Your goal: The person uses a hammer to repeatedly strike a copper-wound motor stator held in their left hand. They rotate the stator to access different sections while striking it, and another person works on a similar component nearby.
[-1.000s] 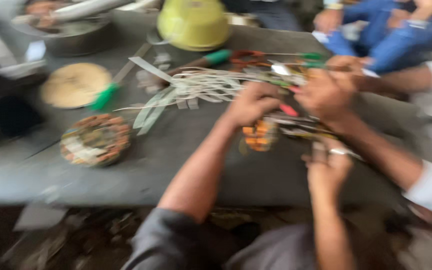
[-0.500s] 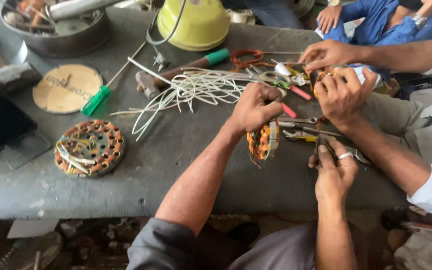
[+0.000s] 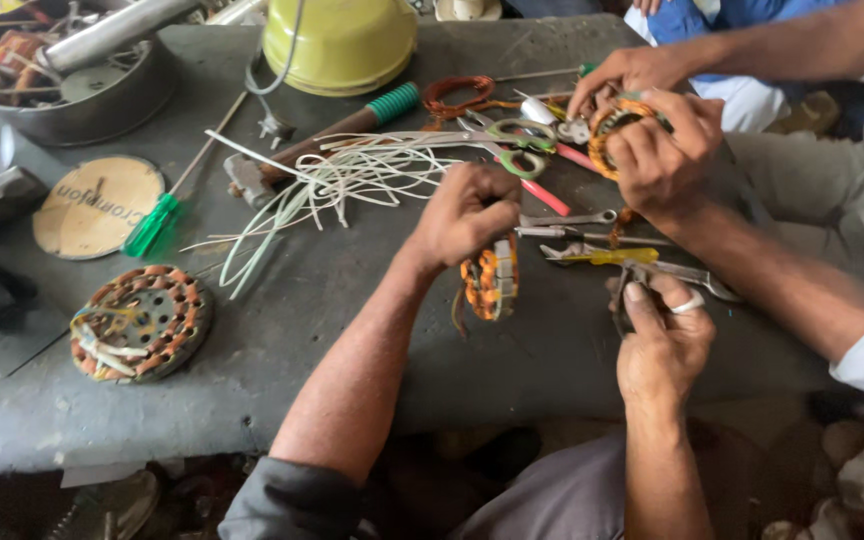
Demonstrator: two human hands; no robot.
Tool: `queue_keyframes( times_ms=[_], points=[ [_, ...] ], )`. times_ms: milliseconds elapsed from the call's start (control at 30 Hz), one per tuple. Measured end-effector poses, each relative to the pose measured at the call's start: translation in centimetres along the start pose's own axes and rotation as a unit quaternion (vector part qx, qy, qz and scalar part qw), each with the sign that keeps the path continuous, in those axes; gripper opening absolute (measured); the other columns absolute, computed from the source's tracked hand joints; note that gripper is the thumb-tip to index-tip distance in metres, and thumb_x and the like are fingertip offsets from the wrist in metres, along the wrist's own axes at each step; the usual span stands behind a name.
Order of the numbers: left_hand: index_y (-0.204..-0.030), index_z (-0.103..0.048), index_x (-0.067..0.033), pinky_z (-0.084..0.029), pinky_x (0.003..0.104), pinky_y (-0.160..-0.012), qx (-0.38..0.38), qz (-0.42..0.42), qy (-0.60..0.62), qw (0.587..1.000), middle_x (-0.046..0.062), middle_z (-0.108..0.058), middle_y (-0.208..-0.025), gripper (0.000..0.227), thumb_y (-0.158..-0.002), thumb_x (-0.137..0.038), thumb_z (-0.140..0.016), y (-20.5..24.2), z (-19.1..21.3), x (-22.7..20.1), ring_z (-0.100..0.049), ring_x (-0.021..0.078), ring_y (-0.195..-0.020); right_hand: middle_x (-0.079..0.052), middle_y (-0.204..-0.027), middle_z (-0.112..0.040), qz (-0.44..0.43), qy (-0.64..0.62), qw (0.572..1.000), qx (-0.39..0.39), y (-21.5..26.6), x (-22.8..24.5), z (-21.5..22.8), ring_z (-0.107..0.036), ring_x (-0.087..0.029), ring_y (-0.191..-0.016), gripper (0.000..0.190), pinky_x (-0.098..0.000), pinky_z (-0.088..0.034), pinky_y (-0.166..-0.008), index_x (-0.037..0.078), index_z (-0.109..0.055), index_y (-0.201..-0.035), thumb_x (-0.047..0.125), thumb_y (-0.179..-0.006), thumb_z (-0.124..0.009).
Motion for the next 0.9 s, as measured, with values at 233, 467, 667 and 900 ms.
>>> queue_keyframes(
  times_ms=[233, 467, 667, 900],
  points=[
    [-0.067, -0.051, -0.0012, -0.037, 0.032, -0.053, 0.004, 0.027, 0.041, 0.999, 0.002, -0.048, -0.060, 0.019, -0.079, -0.015, -0.057, 0.3, 0.2, 0.2, -0.045, 0.0117, -0.057, 0.003, -0.106, -0.059, 0.098, 0.116, 0.987, 0.046, -0.1, 0.2, 0.1, -0.051, -0.006, -0.092, 0.014, -0.0209, -0.043, -0.083, 0.002, -0.072, -0.117, 0.001, -0.103, -0.071],
    [-0.066, -0.050, -0.0018, -0.037, 0.032, -0.053, 0.002, 0.010, 0.030, 0.999, 0.002, -0.048, -0.059, 0.022, -0.081, -0.016, -0.058, 0.4, 0.2, 0.0, -0.044, 0.0114, -0.056, 0.000, -0.105, -0.068, 0.056, 0.085, 0.993, 0.060, 0.2, 0.4, 0.0, -0.059, -0.006, -0.088, 0.015, -0.0216, -0.046, -0.078, 0.002, -0.072, -0.113, -0.001, -0.099, -0.071],
    [-0.068, -0.052, -0.0009, -0.037, 0.032, -0.054, 0.003, 0.020, 0.063, 0.998, 0.003, -0.050, -0.061, 0.021, -0.084, -0.013, -0.058, 0.4, 0.2, 0.2, -0.045, 0.0111, -0.059, -0.006, -0.105, -0.071, 0.133, 0.051, 0.989, 0.048, 0.6, -0.9, 0.8, -0.067, -0.012, -0.094, 0.020, -0.0266, -0.054, -0.087, 0.002, -0.073, -0.106, -0.014, -0.093, -0.070],
    [-0.065, -0.052, -0.0009, -0.037, 0.031, -0.053, -0.006, 0.019, 0.034, 0.999, 0.003, -0.051, -0.058, 0.022, -0.084, -0.013, -0.056, 0.3, 0.2, -1.0, -0.045, 0.0107, -0.055, -0.015, -0.119, -0.070, 0.173, 0.013, 0.982, 0.069, 0.8, -0.3, 1.1, -0.067, -0.023, -0.112, 0.025, -0.0360, -0.054, -0.106, -0.001, -0.071, -0.099, -0.020, -0.087, -0.060]
  ],
)
Point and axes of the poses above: each hand's wrist, its own y-axis away from the middle knuckle, its own z-axis out of the back of the hand, x = y × z, the point moved 2 cm from there along -y, towards the middle knuckle
